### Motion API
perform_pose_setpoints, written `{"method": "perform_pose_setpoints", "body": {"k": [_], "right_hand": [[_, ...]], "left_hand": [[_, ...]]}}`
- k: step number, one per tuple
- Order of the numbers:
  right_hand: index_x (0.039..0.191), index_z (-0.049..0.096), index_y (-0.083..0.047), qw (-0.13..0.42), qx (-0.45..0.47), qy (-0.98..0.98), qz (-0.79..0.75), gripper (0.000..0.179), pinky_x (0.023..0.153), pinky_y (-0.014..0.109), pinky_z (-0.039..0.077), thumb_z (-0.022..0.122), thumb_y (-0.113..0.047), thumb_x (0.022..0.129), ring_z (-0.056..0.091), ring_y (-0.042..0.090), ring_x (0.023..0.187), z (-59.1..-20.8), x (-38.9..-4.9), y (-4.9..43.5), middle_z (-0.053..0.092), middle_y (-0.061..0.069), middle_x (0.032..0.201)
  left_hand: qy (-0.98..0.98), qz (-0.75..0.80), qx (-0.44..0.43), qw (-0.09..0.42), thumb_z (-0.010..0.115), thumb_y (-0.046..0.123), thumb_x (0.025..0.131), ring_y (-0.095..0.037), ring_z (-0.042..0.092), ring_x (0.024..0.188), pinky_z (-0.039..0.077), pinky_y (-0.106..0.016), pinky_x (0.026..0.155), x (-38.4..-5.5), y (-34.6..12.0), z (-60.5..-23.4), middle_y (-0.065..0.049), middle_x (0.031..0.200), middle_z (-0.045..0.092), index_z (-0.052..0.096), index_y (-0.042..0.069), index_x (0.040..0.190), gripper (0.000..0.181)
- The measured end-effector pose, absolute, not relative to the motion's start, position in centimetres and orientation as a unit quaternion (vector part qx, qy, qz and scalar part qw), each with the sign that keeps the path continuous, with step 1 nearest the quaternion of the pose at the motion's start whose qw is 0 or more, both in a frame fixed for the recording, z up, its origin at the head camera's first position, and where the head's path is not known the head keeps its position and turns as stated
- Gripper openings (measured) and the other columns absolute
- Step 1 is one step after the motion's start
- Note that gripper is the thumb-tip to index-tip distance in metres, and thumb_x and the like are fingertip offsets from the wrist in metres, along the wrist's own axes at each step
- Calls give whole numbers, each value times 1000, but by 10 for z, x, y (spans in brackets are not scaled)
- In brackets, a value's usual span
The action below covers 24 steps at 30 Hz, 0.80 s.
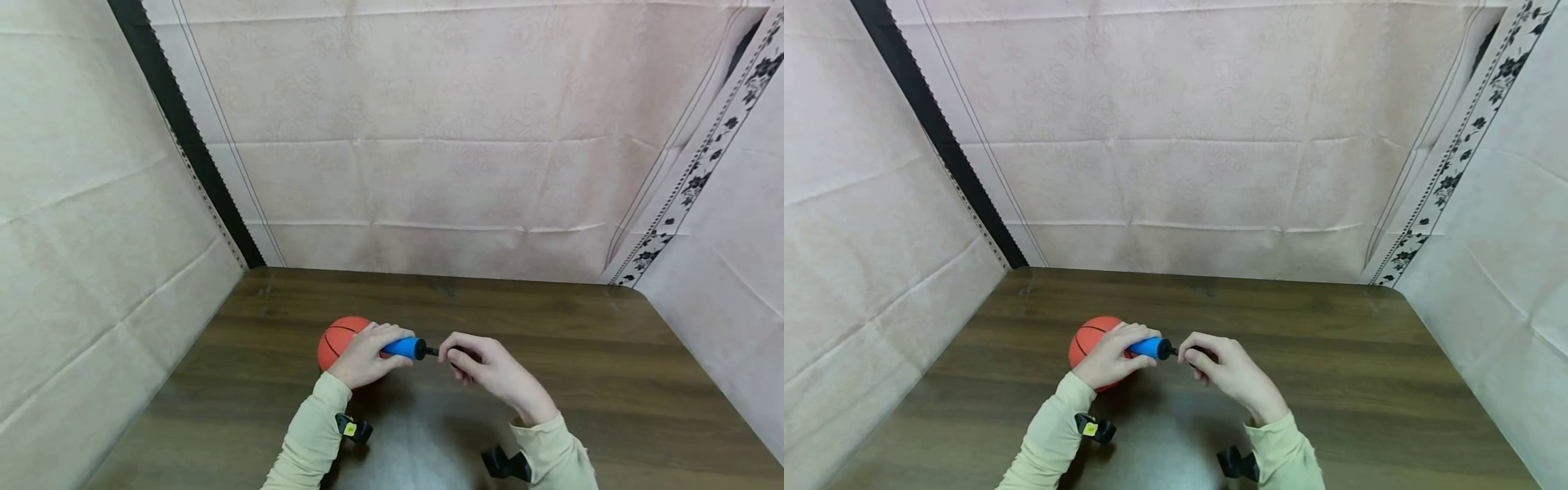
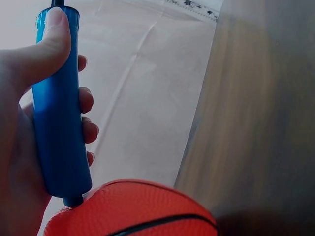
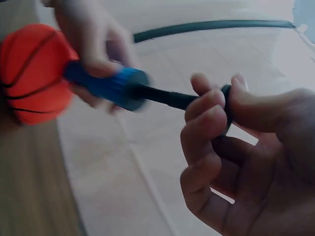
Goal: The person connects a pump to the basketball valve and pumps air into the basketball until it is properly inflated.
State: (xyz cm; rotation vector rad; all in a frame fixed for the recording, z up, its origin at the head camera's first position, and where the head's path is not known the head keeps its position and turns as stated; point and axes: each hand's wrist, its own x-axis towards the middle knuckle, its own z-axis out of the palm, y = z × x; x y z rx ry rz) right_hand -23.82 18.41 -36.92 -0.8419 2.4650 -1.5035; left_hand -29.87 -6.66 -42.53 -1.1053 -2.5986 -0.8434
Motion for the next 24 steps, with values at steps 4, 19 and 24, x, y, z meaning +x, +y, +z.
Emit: {"method": "perform_pose_setpoints", "body": {"k": [4,19,24], "right_hand": [[98,62,-8,59,-269,822,-499,17,55,26,47,49,-18,101,51,10,58,-377,-241,171,55,6,71],[107,63,-25,61,-297,861,-407,16,59,22,44,54,-36,98,48,1,60,-374,-236,171,56,-1,71],[103,63,-29,68,-288,859,-417,14,58,24,46,53,-38,98,48,3,58,-363,-230,185,53,-3,69]], "left_hand": [[-868,-288,-392,98,70,36,87,-12,58,99,45,-33,89,-298,-59,-427,3,113,68,62,20,123,40],[-866,-274,-409,87,71,34,87,-6,53,94,41,-32,91,-303,-73,-427,9,102,64,63,24,122,37],[-876,-286,-381,82,71,35,87,-11,56,102,42,-39,96,-304,-79,-426,5,110,66,62,22,125,41]]}}
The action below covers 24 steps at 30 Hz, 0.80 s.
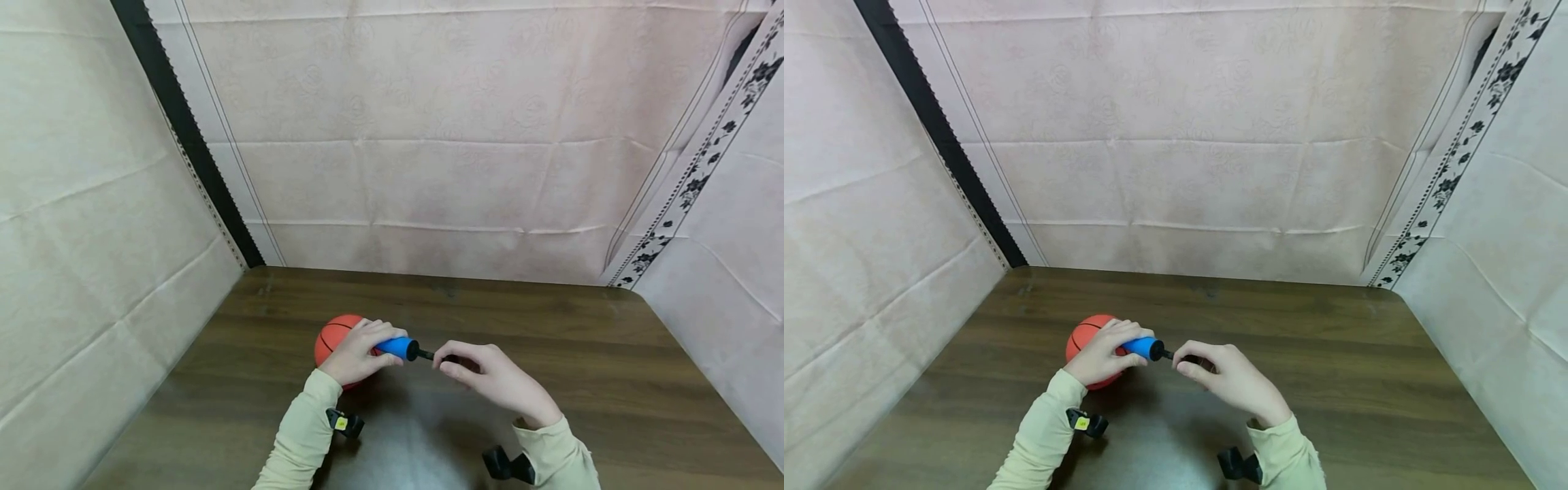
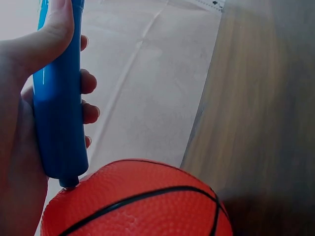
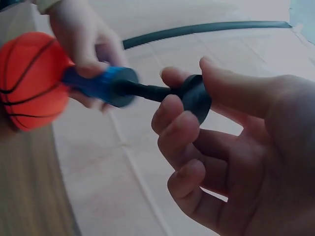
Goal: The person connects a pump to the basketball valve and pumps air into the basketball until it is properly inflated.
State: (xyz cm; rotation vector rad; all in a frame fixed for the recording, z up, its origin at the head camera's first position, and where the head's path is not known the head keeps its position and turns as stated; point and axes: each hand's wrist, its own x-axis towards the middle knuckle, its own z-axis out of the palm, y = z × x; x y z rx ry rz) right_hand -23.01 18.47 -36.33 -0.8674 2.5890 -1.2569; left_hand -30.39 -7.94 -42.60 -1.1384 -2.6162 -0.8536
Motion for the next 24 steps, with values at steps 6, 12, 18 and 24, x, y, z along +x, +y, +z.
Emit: {"method": "perform_pose_setpoints", "body": {"k": [6,12,18,24], "right_hand": [[101,64,-26,57,-293,857,-421,14,56,23,45,54,-35,99,49,7,57,-350,-222,200,48,-7,66],[100,63,-27,23,-314,857,-409,8,55,20,43,55,-26,99,44,-2,56,-344,-215,209,48,-11,68],[101,62,-26,8,-333,849,-410,11,52,20,42,56,-18,99,41,-5,55,-338,-209,216,46,-11,67],[104,61,-25,13,-345,840,-419,14,53,20,43,55,-15,99,43,-3,56,-337,-207,217,46,-9,67]], "left_hand": [[-879,-293,-369,74,70,34,88,-14,57,105,42,-43,97,-303,-82,-424,5,113,66,61,21,126,41],[-874,-298,-375,81,70,31,88,-13,56,105,42,-43,95,-304,-81,-423,5,113,66,61,22,125,40],[-875,-301,-371,81,71,33,87,-14,56,106,43,-44,96,-304,-83,-422,5,114,66,60,22,126,42],[-875,-308,-369,65,69,33,88,-16,57,108,42,-46,98,-302,-83,-420,3,117,66,60,22,127,41]]}}
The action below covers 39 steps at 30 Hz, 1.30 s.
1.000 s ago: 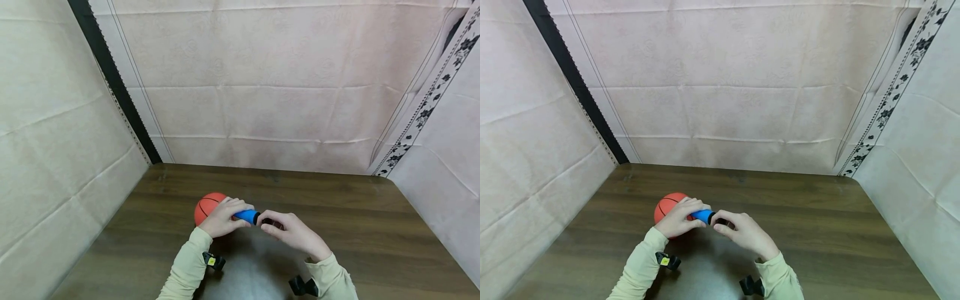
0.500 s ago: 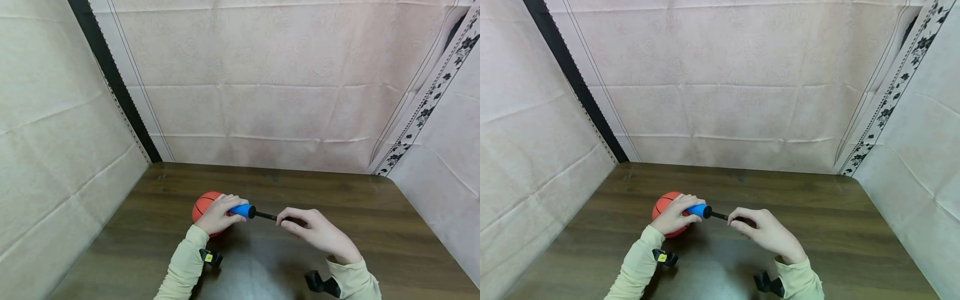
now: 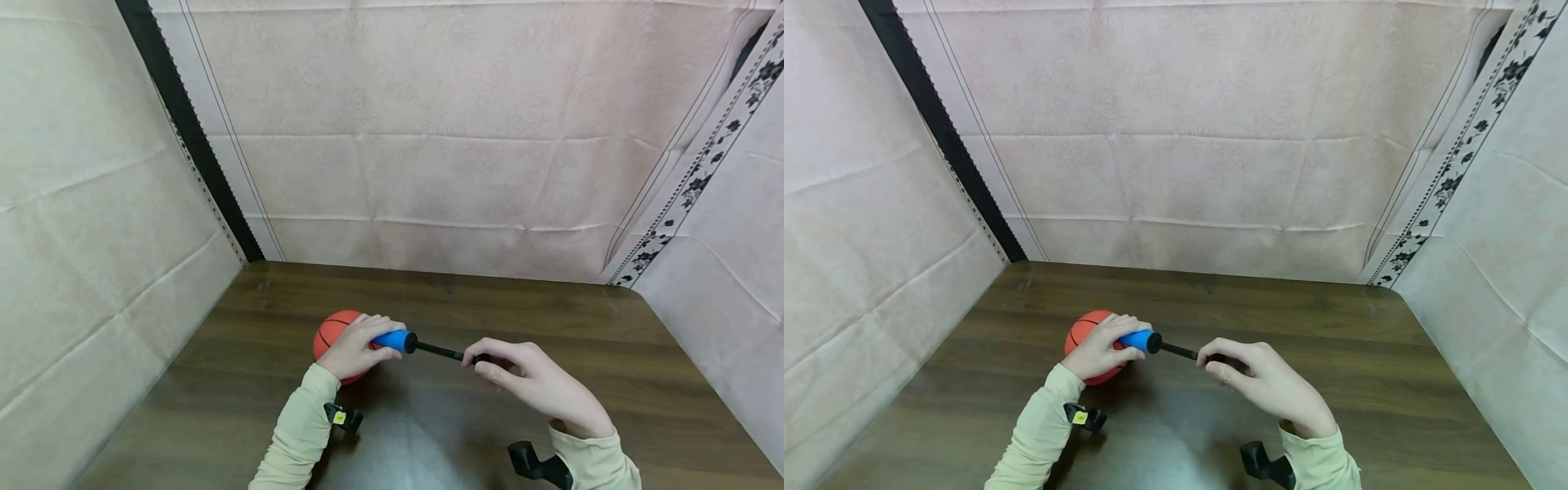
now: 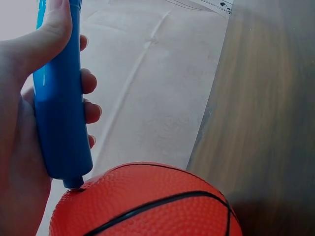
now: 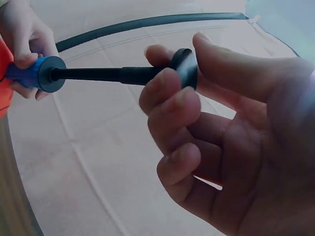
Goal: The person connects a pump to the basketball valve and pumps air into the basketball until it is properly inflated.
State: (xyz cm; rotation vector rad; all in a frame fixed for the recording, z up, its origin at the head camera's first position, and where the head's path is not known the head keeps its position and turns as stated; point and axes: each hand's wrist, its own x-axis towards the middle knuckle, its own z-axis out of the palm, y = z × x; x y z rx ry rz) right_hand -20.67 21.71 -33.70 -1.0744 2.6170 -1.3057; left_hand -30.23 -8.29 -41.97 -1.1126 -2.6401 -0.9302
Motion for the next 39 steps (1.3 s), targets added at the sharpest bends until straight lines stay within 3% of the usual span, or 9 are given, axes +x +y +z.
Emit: {"method": "perform_pose_setpoints", "body": {"k": [8,22,27,32,39], "right_hand": [[104,62,-22,10,-358,826,-435,14,56,21,44,55,-10,98,51,8,61,-336,-207,217,53,5,69],[102,62,-23,14,-326,837,-440,11,55,22,43,56,-14,98,53,12,61,-338,-206,215,54,-1,69],[102,62,-15,26,-298,822,-484,10,54,26,44,53,-14,100,51,10,60,-347,-217,207,54,5,70],[102,61,-11,39,-274,815,-508,12,56,26,46,51,-18,101,52,20,63,-362,-232,189,53,6,71],[104,63,-12,56,-260,825,-499,16,58,27,46,53,-23,100,52,12,62,-375,-240,174,55,4,73]], "left_hand": [[-878,-308,-364,51,69,32,89,-18,56,108,43,-45,97,-300,-83,-417,-1,118,66,60,19,129,43],[-878,-305,-367,39,68,34,89,-19,57,111,42,-45,98,-300,-84,-412,-1,122,66,60,20,129,43],[-878,-301,-368,53,68,32,89,-20,59,111,42,-47,101,-301,-79,-413,-3,122,66,60,16,128,43],[-871,-304,-379,73,68,33,90,-16,60,104,45,-41,94,-299,-65,-418,-1,119,67,60,17,125,40],[-858,-316,-399,66,66,34,90,-13,57,100,44,-33,90,-294,-54,-424,2,115,67,59,18,125,39]]}}
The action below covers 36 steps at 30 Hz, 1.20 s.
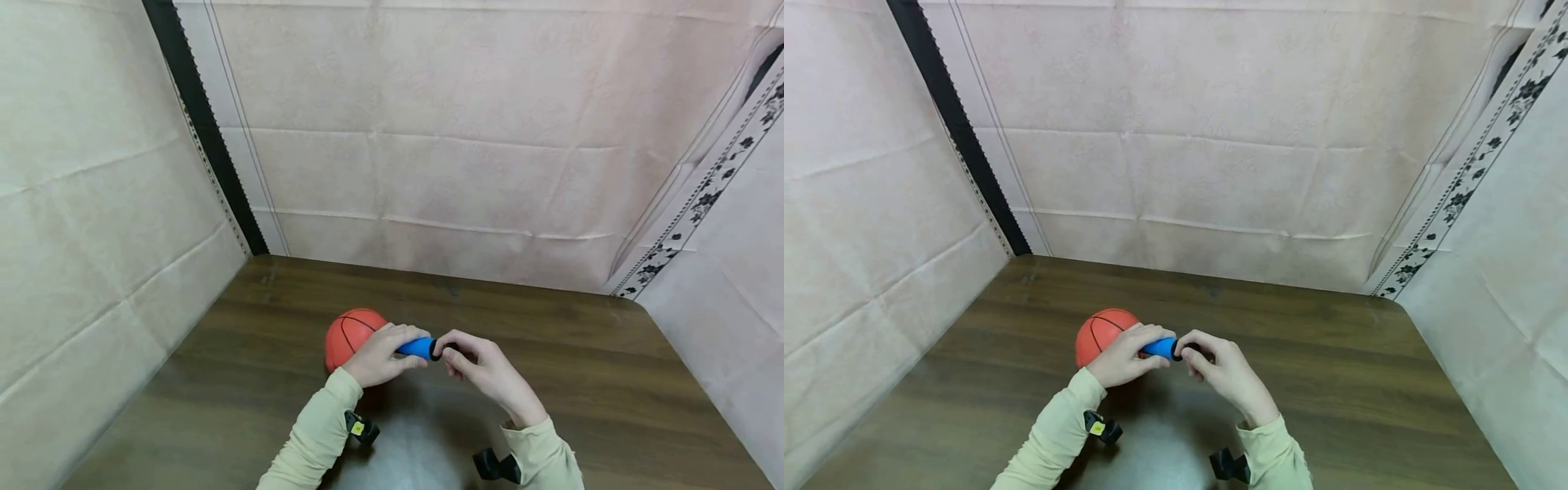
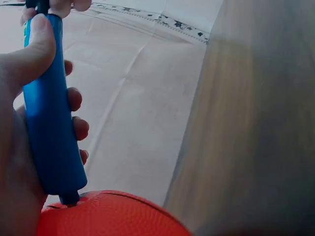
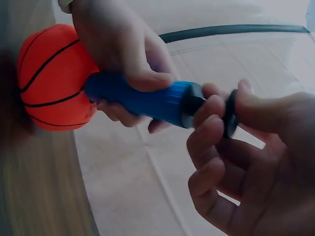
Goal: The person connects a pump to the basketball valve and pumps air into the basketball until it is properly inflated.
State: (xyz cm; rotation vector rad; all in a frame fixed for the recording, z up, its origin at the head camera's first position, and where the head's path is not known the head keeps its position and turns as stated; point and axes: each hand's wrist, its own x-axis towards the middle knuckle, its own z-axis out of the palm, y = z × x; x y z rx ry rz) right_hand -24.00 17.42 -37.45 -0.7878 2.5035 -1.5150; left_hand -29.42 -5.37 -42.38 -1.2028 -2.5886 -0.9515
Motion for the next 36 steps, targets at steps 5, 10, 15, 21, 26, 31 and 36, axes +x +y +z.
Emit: {"method": "perform_pose_setpoints", "body": {"k": [5,10,15,21,26,31,36], "right_hand": [[108,64,-17,88,-275,824,-488,18,56,27,45,52,-28,100,49,13,59,-373,-238,182,52,2,73],[110,63,-14,80,-288,808,-508,18,56,28,47,48,-21,102,51,13,61,-360,-232,202,53,5,73],[105,62,-10,52,-298,791,-532,13,53,29,43,50,-13,101,49,18,60,-355,-231,215,51,1,70],[103,61,-7,69,-290,779,-552,14,52,28,41,50,-15,101,47,20,59,-370,-243,197,50,0,70],[104,61,-2,92,-281,782,-548,21,55,25,44,49,-19,101,50,18,62,-386,-250,174,54,9,75],[103,61,-1,95,-271,793,-537,22,55,24,42,50,-21,101,49,8,62,-388,-249,165,54,15,76],[102,62,-12,94,-272,815,-504,17,56,26,44,53,-26,100,49,12,61,-383,-244,167,53,6,74]], "left_hand": [[-860,-291,-413,75,68,35,89,-9,57,99,43,-33,90,-296,-64,-422,6,112,67,61,21,125,39],[-872,-297,-382,73,68,35,89,-13,58,104,43,-40,95,-298,-77,-421,3,116,67,61,20,126,41],[-876,-294,-372,85,68,34,89,-15,59,105,44,-43,96,-299,-80,-419,1,117,67,60,19,127,42],[-876,-292,-375,83,68,35,89,-15,60,103,46,-40,93,-300,-72,-420,0,117,68,61,17,126,42],[-878,-271,-386,81,68,37,89,-14,59,100,45,-37,91,-298,-66,-419,2,114,68,62,16,125,42],[-875,-263,-398,81,67,39,89,-10,57,97,44,-32,89,-298,-65,-419,4,110,68,62,18,125,42],[-863,-270,-420,81,69,36,88,-7,56,94,42,-31,88,-301,-68,-420,7,106,67,63,21,124,39]]}}
